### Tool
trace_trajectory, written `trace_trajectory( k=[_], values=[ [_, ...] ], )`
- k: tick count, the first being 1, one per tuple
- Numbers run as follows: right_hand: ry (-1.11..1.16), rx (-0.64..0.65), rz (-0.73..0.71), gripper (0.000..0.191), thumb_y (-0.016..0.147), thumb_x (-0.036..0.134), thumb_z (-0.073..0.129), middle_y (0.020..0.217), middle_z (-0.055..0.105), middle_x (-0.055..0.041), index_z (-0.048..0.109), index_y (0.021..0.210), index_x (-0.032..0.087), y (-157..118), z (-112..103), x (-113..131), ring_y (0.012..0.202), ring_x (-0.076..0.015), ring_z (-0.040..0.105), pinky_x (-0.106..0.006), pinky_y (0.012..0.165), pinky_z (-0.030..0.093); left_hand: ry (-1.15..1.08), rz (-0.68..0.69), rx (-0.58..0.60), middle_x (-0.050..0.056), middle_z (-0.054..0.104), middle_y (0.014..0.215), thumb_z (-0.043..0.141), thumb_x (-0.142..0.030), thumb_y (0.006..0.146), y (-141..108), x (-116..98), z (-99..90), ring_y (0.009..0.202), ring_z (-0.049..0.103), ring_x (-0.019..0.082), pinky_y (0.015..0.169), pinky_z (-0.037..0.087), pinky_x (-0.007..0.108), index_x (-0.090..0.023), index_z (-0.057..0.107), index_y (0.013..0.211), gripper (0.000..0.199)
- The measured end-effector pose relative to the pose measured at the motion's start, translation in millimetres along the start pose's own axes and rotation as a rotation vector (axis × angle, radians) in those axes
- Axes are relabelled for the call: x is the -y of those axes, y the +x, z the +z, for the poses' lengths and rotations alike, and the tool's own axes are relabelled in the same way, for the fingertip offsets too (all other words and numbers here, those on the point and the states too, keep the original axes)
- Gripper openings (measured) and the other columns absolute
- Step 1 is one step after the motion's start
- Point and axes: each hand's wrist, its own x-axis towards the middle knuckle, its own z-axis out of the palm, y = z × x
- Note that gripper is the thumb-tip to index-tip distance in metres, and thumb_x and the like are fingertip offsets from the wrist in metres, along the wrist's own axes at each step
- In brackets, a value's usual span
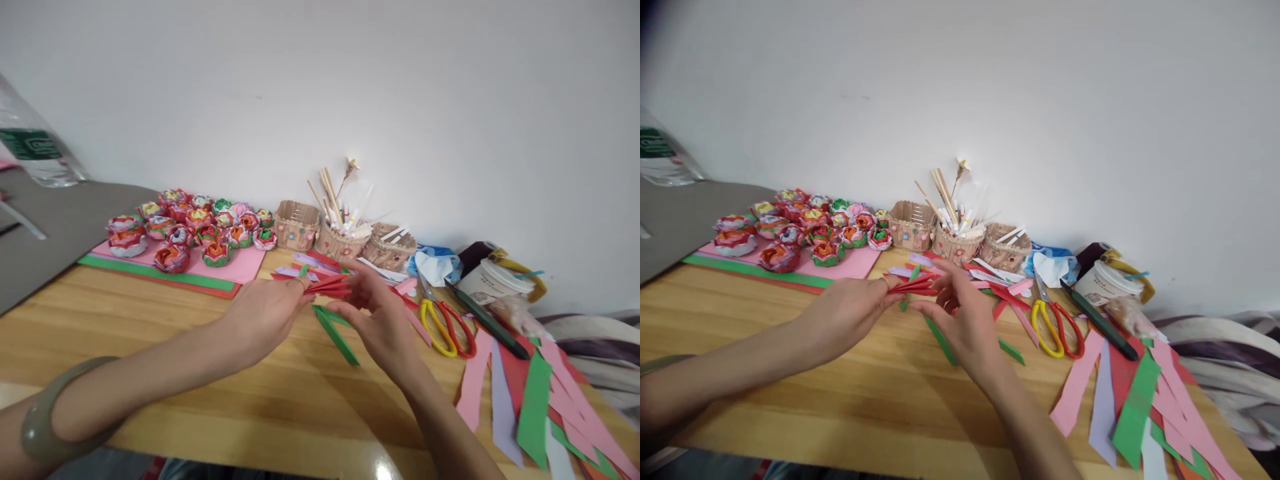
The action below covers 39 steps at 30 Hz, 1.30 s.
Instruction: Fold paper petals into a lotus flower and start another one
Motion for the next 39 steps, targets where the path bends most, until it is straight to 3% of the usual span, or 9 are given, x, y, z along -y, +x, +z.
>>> trace_trajectory(
  k=[2, 6, 10, 21, 26, 29, 33, 36, 39],
  values=[
    [0.016, 0.042, -0.026, 0.039, 0.077, 0.029, 0.065, 0.073, 0.058, 0.0012, 0.053, 0.113, 0.021, -1, -2, 1, 0.062, -0.0137, 0.057, -0.026, 0.057, 0.049, 0.018, -0.010, 0.047, 0.008, 0.060, 0.058, 0.039, -0.031, 0.084, -2, -1, -2.7, 0.051, 0.053, 0.021, 0.048, 0.029, 0.028, -0.017, 0.057, 0.071, 0.026],
    [0.095, -0.067, -0.136, 0.050, 0.074, 0.024, 0.069, 0.078, 0.058, 0.0016, 0.049, 0.119, 0.026, -4, -1, 0, 0.065, -0.0125, 0.057, -0.024, 0.057, 0.048, -0.047, 0.017, 0.192, 0.010, 0.067, 0.073, 0.031, -0.029, 0.089, -7, -5, -10.5, 0.063, 0.060, 0.023, 0.054, 0.037, 0.030, -0.016, 0.058, 0.086, 0.030],
    [0.175, -0.167, -0.174, 0.031, 0.070, 0.021, 0.072, 0.076, 0.058, 0.0023, 0.056, 0.096, 0.025, -5, 3, 1, 0.064, -0.0115, 0.056, -0.023, 0.057, 0.048, -0.148, 0.014, 0.240, 0.007, 0.068, 0.081, 0.028, -0.030, 0.091, -11, -7, -14.9, 0.073, 0.061, 0.022, 0.063, 0.042, 0.030, -0.017, 0.057, 0.092, 0.031],
    [0.359, -0.061, 0.103, 0.019, 0.065, 0.026, 0.075, 0.059, 0.056, 0.0026, 0.059, 0.066, 0.017, -2, -4, 13, 0.052, -0.0092, 0.050, -0.021, 0.048, 0.041, -0.131, -0.008, 0.286, 0.007, 0.065, 0.078, 0.026, -0.043, 0.090, -16, -5, -5.8, 0.063, 0.059, 0.020, 0.056, 0.039, 0.028, -0.016, 0.055, 0.093, 0.040],
    [0.261, -0.072, 0.004, 0.015, 0.067, 0.024, 0.074, 0.059, 0.057, 0.0023, 0.060, 0.070, 0.018, -4, -8, 15, 0.053, -0.0099, 0.051, -0.022, 0.049, 0.043, -0.171, -0.007, 0.308, 0.008, 0.066, 0.087, 0.029, -0.046, 0.089, -18, -1, -5.4, 0.072, 0.060, 0.021, 0.062, 0.040, 0.029, -0.017, 0.054, 0.097, 0.039],
    [0.185, -0.075, -0.073, 0.014, 0.067, 0.021, 0.074, 0.062, 0.059, 0.0024, 0.061, 0.071, 0.019, -5, -8, 16, 0.056, -0.0098, 0.052, -0.021, 0.053, 0.044, -0.197, 0.011, 0.356, 0.006, 0.064, 0.079, 0.027, -0.041, 0.090, -19, -2, -7.8, 0.066, 0.057, 0.019, 0.058, 0.037, 0.028, -0.017, 0.056, 0.088, 0.037],
    [0.321, -0.117, -0.009, 0.026, 0.062, 0.022, 0.078, 0.064, 0.055, 0.0049, 0.062, 0.082, 0.022, -1, -7, 19, 0.057, -0.0090, 0.051, -0.020, 0.051, 0.043, -0.224, -0.010, 0.360, 0.003, 0.059, 0.068, 0.026, -0.033, 0.091, -18, -6, -10.1, 0.058, 0.052, 0.016, 0.052, 0.032, 0.025, -0.017, 0.056, 0.082, 0.035],
    [0.445, 0.041, 0.150, 0.035, 0.066, 0.029, 0.074, 0.061, 0.051, 0.0054, 0.063, 0.099, 0.023, 2, -8, 21, 0.051, -0.0080, 0.046, -0.019, 0.045, 0.038, -0.221, -0.018, 0.344, 0.004, 0.059, 0.068, 0.027, -0.034, 0.090, -16, -7, -9.0, 0.059, 0.051, 0.016, 0.053, 0.031, 0.026, -0.017, 0.054, 0.079, 0.033],
    [0.489, 0.186, 0.232, 0.027, 0.070, 0.035, 0.069, 0.059, 0.052, 0.0038, 0.068, 0.092, 0.020, 2, -8, 19, 0.046, -0.0066, 0.040, -0.019, 0.042, 0.033, -0.238, -0.017, 0.344, 0.005, 0.060, 0.072, 0.029, -0.035, 0.089, -15, -7, -7.5, 0.063, 0.052, 0.017, 0.056, 0.033, 0.027, -0.017, 0.053, 0.078, 0.032]
  ],
)
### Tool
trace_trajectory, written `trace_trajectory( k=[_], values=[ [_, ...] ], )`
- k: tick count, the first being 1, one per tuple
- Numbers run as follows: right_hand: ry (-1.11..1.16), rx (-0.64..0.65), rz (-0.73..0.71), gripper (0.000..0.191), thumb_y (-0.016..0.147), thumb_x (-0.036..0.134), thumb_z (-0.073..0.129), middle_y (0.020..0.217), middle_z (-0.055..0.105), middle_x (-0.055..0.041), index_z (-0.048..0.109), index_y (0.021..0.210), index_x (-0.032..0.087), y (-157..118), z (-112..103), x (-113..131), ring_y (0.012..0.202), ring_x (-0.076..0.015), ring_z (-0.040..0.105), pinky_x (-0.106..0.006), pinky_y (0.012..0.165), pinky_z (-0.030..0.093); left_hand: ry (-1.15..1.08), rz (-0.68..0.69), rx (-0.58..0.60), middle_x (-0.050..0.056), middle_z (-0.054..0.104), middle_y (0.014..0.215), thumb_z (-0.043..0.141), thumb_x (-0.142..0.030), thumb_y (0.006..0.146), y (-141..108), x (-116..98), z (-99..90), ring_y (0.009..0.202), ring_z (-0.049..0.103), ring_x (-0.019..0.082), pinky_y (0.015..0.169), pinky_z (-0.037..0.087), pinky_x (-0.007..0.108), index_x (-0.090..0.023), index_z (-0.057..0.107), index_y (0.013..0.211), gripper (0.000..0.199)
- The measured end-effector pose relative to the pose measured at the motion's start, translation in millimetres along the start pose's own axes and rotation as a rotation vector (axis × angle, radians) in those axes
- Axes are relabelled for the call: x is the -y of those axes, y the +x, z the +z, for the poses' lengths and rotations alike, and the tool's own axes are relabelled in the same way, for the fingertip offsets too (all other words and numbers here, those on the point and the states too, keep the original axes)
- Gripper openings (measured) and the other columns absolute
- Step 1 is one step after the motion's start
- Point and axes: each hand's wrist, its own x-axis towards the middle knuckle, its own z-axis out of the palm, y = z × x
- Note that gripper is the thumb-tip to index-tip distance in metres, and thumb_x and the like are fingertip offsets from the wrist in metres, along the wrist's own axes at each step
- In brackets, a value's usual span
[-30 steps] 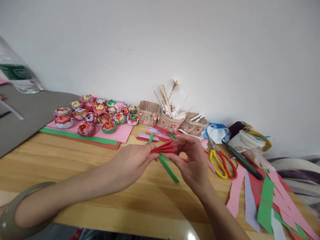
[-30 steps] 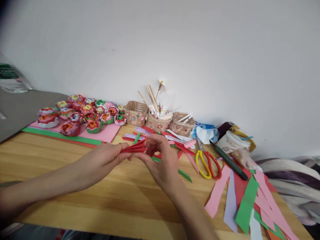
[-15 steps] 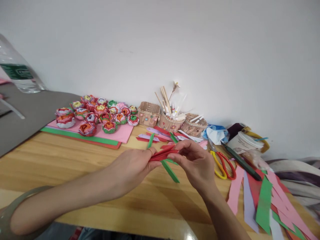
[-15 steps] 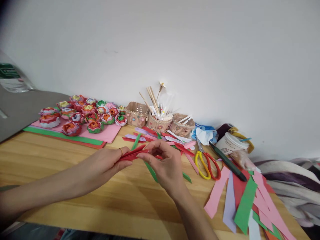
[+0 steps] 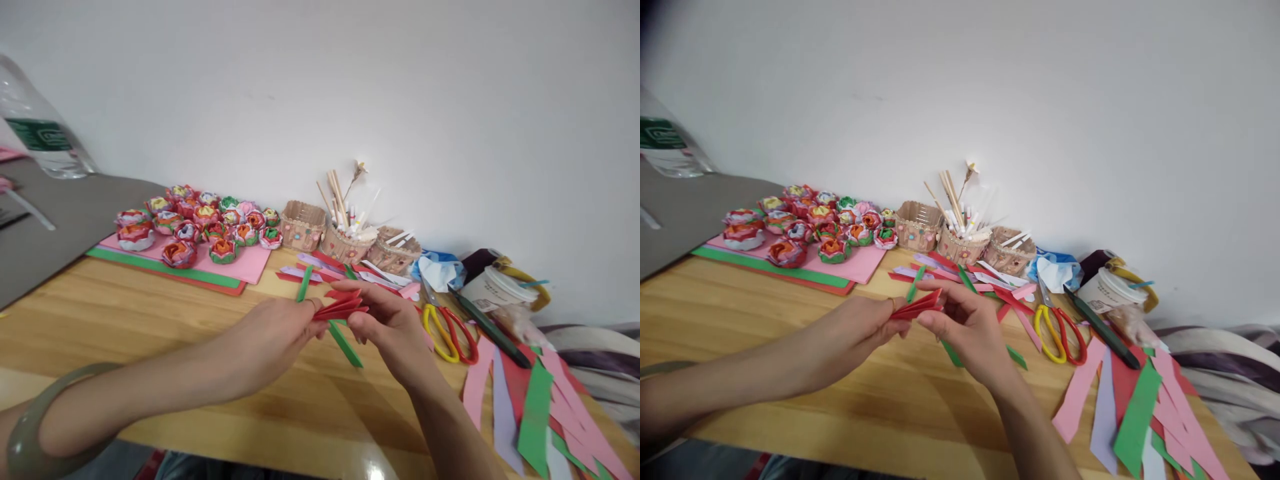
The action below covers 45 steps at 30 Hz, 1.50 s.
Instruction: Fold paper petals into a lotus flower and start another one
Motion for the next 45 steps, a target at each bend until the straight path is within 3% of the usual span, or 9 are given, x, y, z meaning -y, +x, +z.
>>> trace_trajectory(
  k=[3, 7, 10, 13, 18, 25, 31, 35, 45],
  values=[
    [0.012, -0.024, 0.008, 0.018, 0.073, 0.036, 0.067, 0.056, 0.051, 0.0032, 0.069, 0.079, 0.019, 0, -1, -5, 0.045, -0.0060, 0.038, -0.019, 0.041, 0.030, -0.162, 0.019, 0.020, 0.003, 0.057, 0.071, 0.033, -0.037, 0.089, 1, 1, -2.3, 0.065, 0.051, 0.016, 0.059, 0.034, 0.027, -0.017, 0.054, 0.079, 0.031],
    [-0.011, -0.042, 0.002, 0.019, 0.074, 0.036, 0.065, 0.055, 0.052, 0.0023, 0.069, 0.075, 0.018, 3, -2, -9, 0.044, -0.0056, 0.036, -0.019, 0.040, 0.029, -0.679, -0.057, 0.290, -0.001, 0.054, 0.061, 0.043, -0.043, 0.085, 6, 5, -10.2, 0.060, 0.051, 0.013, 0.057, 0.037, 0.025, -0.016, 0.057, 0.088, 0.031],
    [-0.025, -0.046, -0.001, 0.021, 0.074, 0.038, 0.065, 0.056, 0.054, 0.0015, 0.068, 0.074, 0.017, 6, -3, -11, 0.044, -0.0060, 0.036, -0.019, 0.040, 0.029, -1.062, -0.107, 0.436, 0.005, 0.063, 0.077, 0.039, -0.049, 0.084, 10, 12, -14.8, 0.061, 0.055, 0.013, 0.058, 0.041, 0.026, -0.015, 0.060, 0.093, 0.041],
    [-0.049, -0.045, 0.002, 0.022, 0.074, 0.038, 0.065, 0.055, 0.054, 0.0014, 0.067, 0.072, 0.017, 6, -4, -12, 0.044, -0.0068, 0.037, -0.019, 0.040, 0.030, -1.240, -0.179, 0.483, 0.007, 0.063, 0.087, 0.037, -0.050, 0.085, 11, 16, -15.0, 0.057, 0.052, 0.010, 0.054, 0.042, 0.026, -0.015, 0.061, 0.093, 0.043],
    [-0.084, -0.053, 0.011, 0.022, 0.074, 0.038, 0.064, 0.055, 0.051, 0.0019, 0.064, 0.071, 0.016, 3, -5, -17, 0.044, -0.0072, 0.036, -0.021, 0.041, 0.029, -1.110, -0.227, 0.406, -0.003, 0.045, 0.064, 0.054, -0.037, 0.080, 9, 11, -7.1, 0.055, 0.041, 0.008, 0.044, 0.036, 0.018, -0.014, 0.059, 0.089, 0.025],
    [-0.087, -0.056, 0.042, 0.024, 0.077, 0.040, 0.060, 0.054, 0.046, 0.0037, 0.062, 0.073, 0.017, -7, -5, -22, 0.046, -0.0077, 0.037, -0.020, 0.042, 0.028, -0.821, -0.190, 0.357, -0.007, 0.038, 0.056, 0.041, -0.037, 0.086, 5, 2, 7.1, 0.047, 0.037, 0.008, 0.044, 0.033, 0.022, -0.016, 0.045, 0.086, 0.020],
    [-0.097, -0.063, 0.034, 0.025, 0.078, 0.041, 0.058, 0.053, 0.045, 0.0041, 0.061, 0.074, 0.017, -17, -9, -27, 0.046, -0.0078, 0.036, -0.020, 0.042, 0.027, -1.135, -0.303, 0.409, -0.004, 0.041, 0.065, 0.039, -0.050, 0.085, 1, -4, 6.1, 0.048, 0.027, 0.006, 0.042, 0.014, 0.022, -0.015, 0.053, 0.088, 0.038],
    [-0.119, -0.061, 0.050, 0.027, 0.081, 0.042, 0.055, 0.053, 0.044, 0.0041, 0.060, 0.076, 0.017, -27, -10, -31, 0.047, -0.0085, 0.037, -0.020, 0.042, 0.028, -1.230, -0.379, 0.368, -0.004, 0.039, 0.066, 0.049, -0.043, 0.082, -6, -11, 9.9, 0.048, 0.026, 0.005, 0.044, 0.010, 0.023, -0.014, 0.049, 0.076, 0.029],
    [-0.077, -0.066, -0.041, 0.026, 0.085, 0.043, 0.049, 0.061, 0.043, 0.0035, 0.056, 0.081, 0.018, -61, -11, -17, 0.055, -0.0101, 0.038, -0.022, 0.051, 0.031, -1.172, -0.229, 0.251, -0.007, 0.029, 0.064, 0.056, -0.040, 0.079, -27, -33, 30.4, 0.049, 0.015, 0.006, 0.044, 0.005, 0.025, -0.016, 0.049, 0.084, 0.026]
  ],
)
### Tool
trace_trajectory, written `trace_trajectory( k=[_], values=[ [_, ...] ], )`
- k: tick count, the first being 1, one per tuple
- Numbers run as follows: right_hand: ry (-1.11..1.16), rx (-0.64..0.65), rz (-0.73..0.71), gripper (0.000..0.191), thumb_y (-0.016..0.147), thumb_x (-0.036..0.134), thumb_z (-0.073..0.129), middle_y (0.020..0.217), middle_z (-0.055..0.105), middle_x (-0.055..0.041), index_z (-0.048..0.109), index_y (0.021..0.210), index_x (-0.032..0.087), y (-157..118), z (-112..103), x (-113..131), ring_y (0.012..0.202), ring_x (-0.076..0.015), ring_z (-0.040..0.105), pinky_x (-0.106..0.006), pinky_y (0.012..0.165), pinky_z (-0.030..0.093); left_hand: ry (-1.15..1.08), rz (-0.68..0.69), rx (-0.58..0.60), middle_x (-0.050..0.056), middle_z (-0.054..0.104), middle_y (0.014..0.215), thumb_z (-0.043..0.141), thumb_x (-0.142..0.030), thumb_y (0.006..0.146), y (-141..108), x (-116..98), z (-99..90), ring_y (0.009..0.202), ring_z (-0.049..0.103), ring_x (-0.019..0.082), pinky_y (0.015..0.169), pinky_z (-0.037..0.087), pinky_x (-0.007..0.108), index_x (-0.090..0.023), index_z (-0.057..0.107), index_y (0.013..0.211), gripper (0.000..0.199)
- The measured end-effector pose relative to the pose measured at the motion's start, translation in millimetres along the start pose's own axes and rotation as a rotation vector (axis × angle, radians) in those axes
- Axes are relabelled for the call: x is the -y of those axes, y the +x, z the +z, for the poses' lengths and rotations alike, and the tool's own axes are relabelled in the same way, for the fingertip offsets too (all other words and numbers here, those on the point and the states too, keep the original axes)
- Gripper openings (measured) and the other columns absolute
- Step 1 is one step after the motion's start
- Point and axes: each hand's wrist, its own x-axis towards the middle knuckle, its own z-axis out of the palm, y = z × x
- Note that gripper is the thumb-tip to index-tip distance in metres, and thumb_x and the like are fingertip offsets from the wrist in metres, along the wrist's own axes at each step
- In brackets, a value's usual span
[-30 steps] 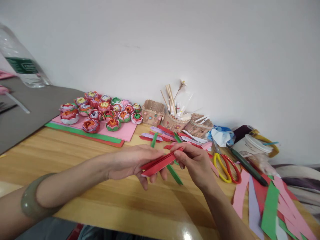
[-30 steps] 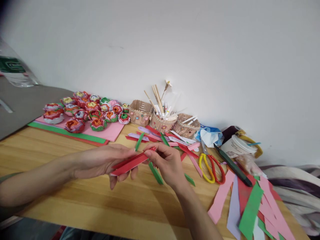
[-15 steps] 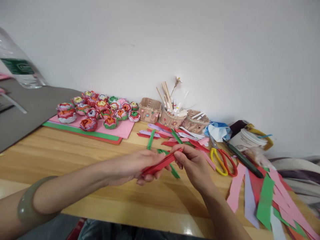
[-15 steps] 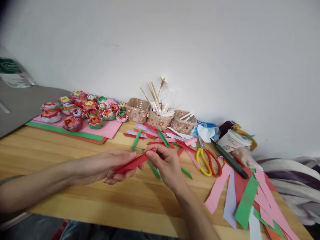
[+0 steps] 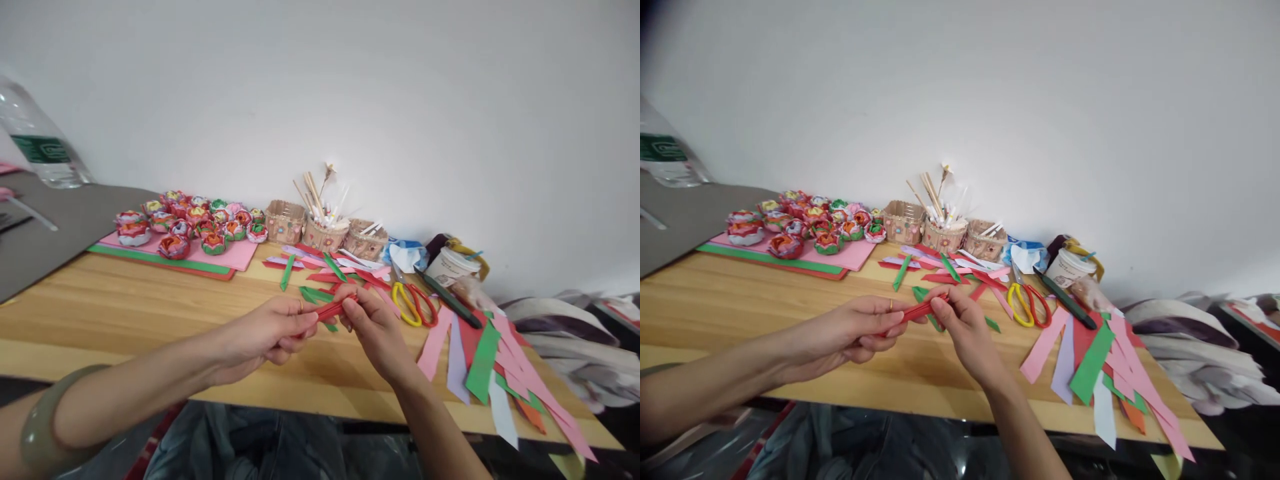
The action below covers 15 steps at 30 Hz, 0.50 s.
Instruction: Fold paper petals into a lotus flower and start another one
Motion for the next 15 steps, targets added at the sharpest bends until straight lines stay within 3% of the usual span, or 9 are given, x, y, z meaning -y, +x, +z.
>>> trace_trajectory(
  k=[6, 9, 11, 13, 15],
  values=[
    [0.042, -0.026, 0.007, 0.026, 0.084, 0.042, 0.051, 0.062, 0.042, 0.0035, 0.056, 0.079, 0.017, -16, 5, 7, 0.056, -0.0097, 0.037, -0.022, 0.052, 0.029, 0.106, -0.008, 0.029, -0.006, 0.031, 0.065, 0.051, -0.044, 0.080, -13, 1, 10.6, 0.047, 0.016, 0.005, 0.043, 0.007, 0.023, -0.015, 0.049, 0.085, 0.029],
    [0.047, -0.058, 0.043, 0.027, 0.084, 0.042, 0.051, 0.060, 0.040, 0.0044, 0.055, 0.076, 0.017, -21, 7, 6, 0.055, -0.0096, 0.035, -0.022, 0.052, 0.029, 0.340, 0.063, -0.082, -0.005, 0.038, 0.067, 0.042, -0.041, 0.086, -9, 3, 15.1, 0.050, 0.029, 0.007, 0.045, 0.022, 0.020, -0.018, 0.047, 0.106, 0.031],
    [0.079, -0.100, 0.077, 0.029, 0.083, 0.045, 0.052, 0.060, 0.039, 0.0049, 0.054, 0.076, 0.017, -23, 7, 1, 0.054, -0.0096, 0.034, -0.022, 0.051, 0.028, 0.562, 0.187, -0.163, -0.002, 0.048, 0.074, 0.037, -0.038, 0.088, -2, 7, 17.0, 0.066, 0.046, 0.011, 0.061, 0.038, 0.023, -0.019, 0.047, 0.110, 0.031],
    [0.121, -0.150, 0.113, 0.030, 0.082, 0.047, 0.052, 0.059, 0.038, 0.0052, 0.054, 0.077, 0.017, -24, 6, -9, 0.053, -0.0097, 0.033, -0.022, 0.051, 0.027, 0.756, 0.282, -0.185, 0.003, 0.059, 0.092, 0.034, -0.038, 0.089, 8, 11, 17.8, 0.089, 0.053, 0.016, 0.081, 0.040, 0.029, -0.021, 0.052, 0.105, 0.030],
    [0.156, -0.197, 0.145, 0.031, 0.082, 0.048, 0.051, 0.058, 0.037, 0.0053, 0.053, 0.077, 0.018, -23, 2, -21, 0.053, -0.0099, 0.033, -0.022, 0.051, 0.027, 0.905, 0.290, -0.191, 0.005, 0.062, 0.104, 0.030, -0.039, 0.090, 21, 14, 17.6, 0.098, 0.056, 0.019, 0.085, 0.040, 0.032, -0.022, 0.054, 0.104, 0.032]
  ],
)
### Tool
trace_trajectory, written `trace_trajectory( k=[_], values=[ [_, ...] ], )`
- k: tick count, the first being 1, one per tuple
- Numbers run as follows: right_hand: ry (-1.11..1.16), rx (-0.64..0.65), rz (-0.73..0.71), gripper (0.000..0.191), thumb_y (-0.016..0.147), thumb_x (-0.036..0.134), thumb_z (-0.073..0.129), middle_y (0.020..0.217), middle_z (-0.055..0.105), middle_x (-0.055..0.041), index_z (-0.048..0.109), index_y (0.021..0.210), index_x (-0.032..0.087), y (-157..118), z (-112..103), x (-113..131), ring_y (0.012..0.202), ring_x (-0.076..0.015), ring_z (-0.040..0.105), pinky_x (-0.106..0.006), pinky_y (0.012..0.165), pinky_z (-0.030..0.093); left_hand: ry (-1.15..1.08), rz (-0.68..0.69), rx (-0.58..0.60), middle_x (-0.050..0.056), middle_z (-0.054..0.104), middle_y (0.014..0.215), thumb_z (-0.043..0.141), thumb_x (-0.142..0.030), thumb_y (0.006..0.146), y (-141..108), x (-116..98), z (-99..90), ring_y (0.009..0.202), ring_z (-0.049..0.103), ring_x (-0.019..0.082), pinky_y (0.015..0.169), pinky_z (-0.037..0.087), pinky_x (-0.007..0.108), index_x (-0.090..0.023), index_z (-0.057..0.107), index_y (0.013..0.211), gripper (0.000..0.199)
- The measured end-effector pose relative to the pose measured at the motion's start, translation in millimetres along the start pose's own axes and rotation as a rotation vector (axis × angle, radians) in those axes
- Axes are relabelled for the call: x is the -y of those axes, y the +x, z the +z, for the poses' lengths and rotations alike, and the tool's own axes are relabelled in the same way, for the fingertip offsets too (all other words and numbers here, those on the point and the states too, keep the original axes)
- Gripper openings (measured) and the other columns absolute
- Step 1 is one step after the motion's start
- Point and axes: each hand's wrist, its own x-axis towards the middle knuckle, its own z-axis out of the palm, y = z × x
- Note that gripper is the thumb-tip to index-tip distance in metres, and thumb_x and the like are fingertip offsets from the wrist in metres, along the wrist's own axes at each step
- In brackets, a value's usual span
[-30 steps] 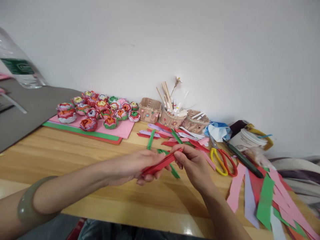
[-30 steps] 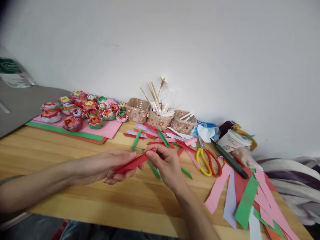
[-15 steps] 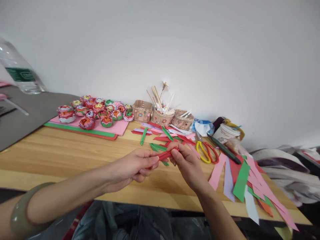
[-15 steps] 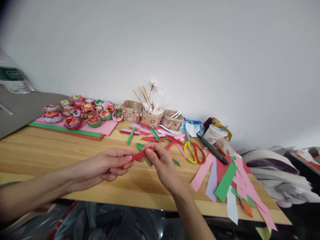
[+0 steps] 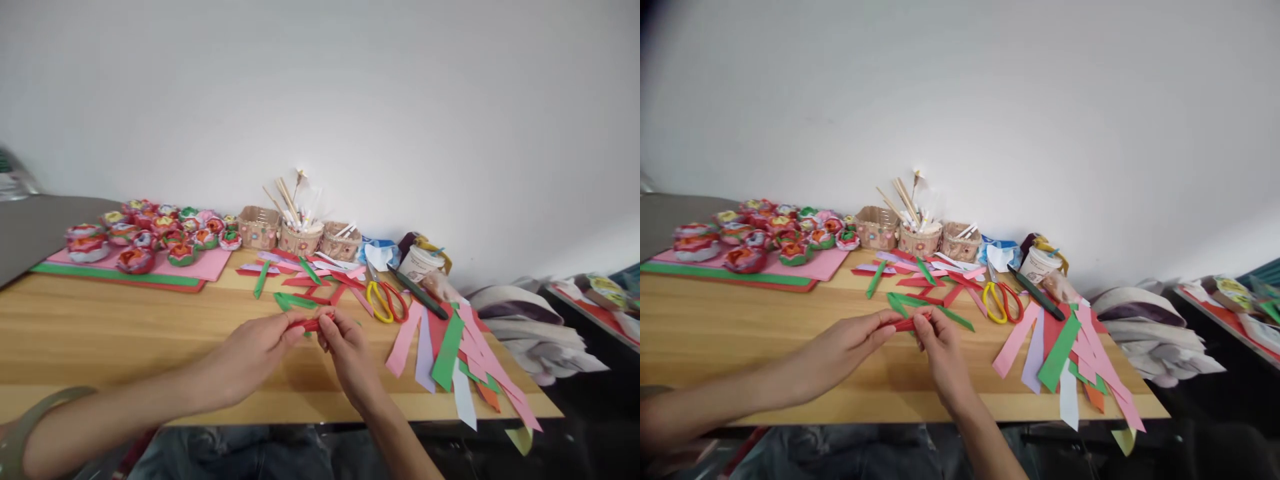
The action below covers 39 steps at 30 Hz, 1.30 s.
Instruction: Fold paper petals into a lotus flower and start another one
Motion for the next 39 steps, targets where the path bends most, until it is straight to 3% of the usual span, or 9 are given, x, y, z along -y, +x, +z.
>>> trace_trajectory(
  k=[5, 7, 10, 15, 22, 28, 31, 36, 39],
  values=[
    [0.022, -0.080, 0.112, 0.032, 0.083, 0.049, 0.049, 0.058, 0.037, 0.0051, 0.052, 0.075, 0.018, 17, -18, -15, 0.053, -0.0102, 0.033, -0.023, 0.051, 0.027, 0.394, -0.179, 0.063, 0.014, 0.068, 0.100, 0.031, -0.031, 0.089, 41, 10, 9.3, 0.086, 0.065, 0.029, 0.068, 0.045, 0.037, -0.018, 0.048, 0.115, 0.034],
    [0.014, -0.091, 0.165, 0.033, 0.082, 0.050, 0.049, 0.058, 0.037, 0.0047, 0.052, 0.076, 0.018, 25, -25, -15, 0.053, -0.0103, 0.033, -0.023, 0.051, 0.027, 0.444, -0.152, 0.117, 0.013, 0.069, 0.095, 0.030, -0.030, 0.089, 58, 14, 10.7, 0.082, 0.066, 0.030, 0.064, 0.045, 0.036, -0.017, 0.052, 0.107, 0.031],
    [0.024, -0.121, 0.213, 0.033, 0.082, 0.051, 0.050, 0.060, 0.039, 0.0041, 0.053, 0.077, 0.018, 36, -35, -13, 0.055, -0.0105, 0.034, -0.023, 0.051, 0.028, 0.420, -0.105, 0.155, 0.011, 0.070, 0.087, 0.027, -0.030, 0.089, 78, 18, 12.1, 0.078, 0.066, 0.029, 0.063, 0.045, 0.035, -0.018, 0.053, 0.103, 0.032],
    [0.078, -0.157, 0.230, 0.031, 0.083, 0.049, 0.050, 0.060, 0.038, 0.0048, 0.053, 0.078, 0.019, 48, -44, -15, 0.054, -0.0103, 0.033, -0.022, 0.050, 0.027, 0.279, -0.041, 0.081, 0.009, 0.070, 0.093, 0.030, -0.029, 0.089, 96, 28, 11.9, 0.081, 0.065, 0.024, 0.068, 0.046, 0.034, -0.020, 0.053, 0.101, 0.028],
    [0.084, -0.155, 0.289, 0.033, 0.081, 0.051, 0.050, 0.058, 0.038, 0.0047, 0.051, 0.072, 0.019, 63, -44, -13, 0.051, -0.0100, 0.032, -0.022, 0.048, 0.027, 0.444, 0.209, 0.032, 0.004, 0.066, 0.072, 0.031, -0.029, 0.090, 111, 38, 0.2, 0.067, 0.061, 0.019, 0.058, 0.042, 0.027, -0.021, 0.057, 0.081, 0.028],
    [0.000, -0.115, 0.327, 0.035, 0.080, 0.053, 0.051, 0.060, 0.043, 0.0039, 0.055, 0.077, 0.019, 70, -44, -4, 0.052, -0.0099, 0.039, -0.022, 0.049, 0.032, 0.237, 0.203, -0.009, 0.000, 0.064, 0.065, 0.031, -0.024, 0.088, 116, 46, -3.6, 0.058, 0.059, 0.014, 0.054, 0.039, 0.023, -0.020, 0.053, 0.078, 0.024],
    [-0.168, 0.005, 0.284, 0.037, 0.084, 0.052, 0.045, 0.063, 0.052, 0.0007, 0.060, 0.085, 0.018, 80, -62, 4, 0.055, -0.0123, 0.048, -0.024, 0.052, 0.037, 0.181, 0.112, 0.037, 0.000, 0.061, 0.061, 0.031, -0.028, 0.087, 118, 46, -11.5, 0.055, 0.056, 0.015, 0.051, 0.038, 0.023, -0.020, 0.051, 0.072, 0.026],
    [-0.802, -0.263, -0.035, 0.021, 0.085, 0.033, 0.049, 0.081, 0.062, -0.0049, 0.064, 0.083, 0.018, 122, -111, 10, 0.072, -0.0171, 0.056, -0.027, 0.064, 0.040, 0.080, 0.035, 0.084, -0.001, 0.058, 0.064, 0.031, -0.032, 0.087, 123, 45, -23.7, 0.058, 0.053, 0.013, 0.054, 0.039, 0.022, -0.020, 0.050, 0.072, 0.026],
    [-1.121, -0.215, -0.049, 0.020, 0.082, 0.029, 0.053, 0.091, 0.061, -0.0077, 0.064, 0.094, 0.017, 143, -127, 3, 0.077, -0.0192, 0.057, -0.029, 0.067, 0.041, 0.036, 0.012, 0.102, -0.001, 0.057, 0.065, 0.032, -0.033, 0.088, 124, 48, -25.0, 0.060, 0.053, 0.013, 0.056, 0.038, 0.022, -0.021, 0.050, 0.074, 0.026]
  ],
)
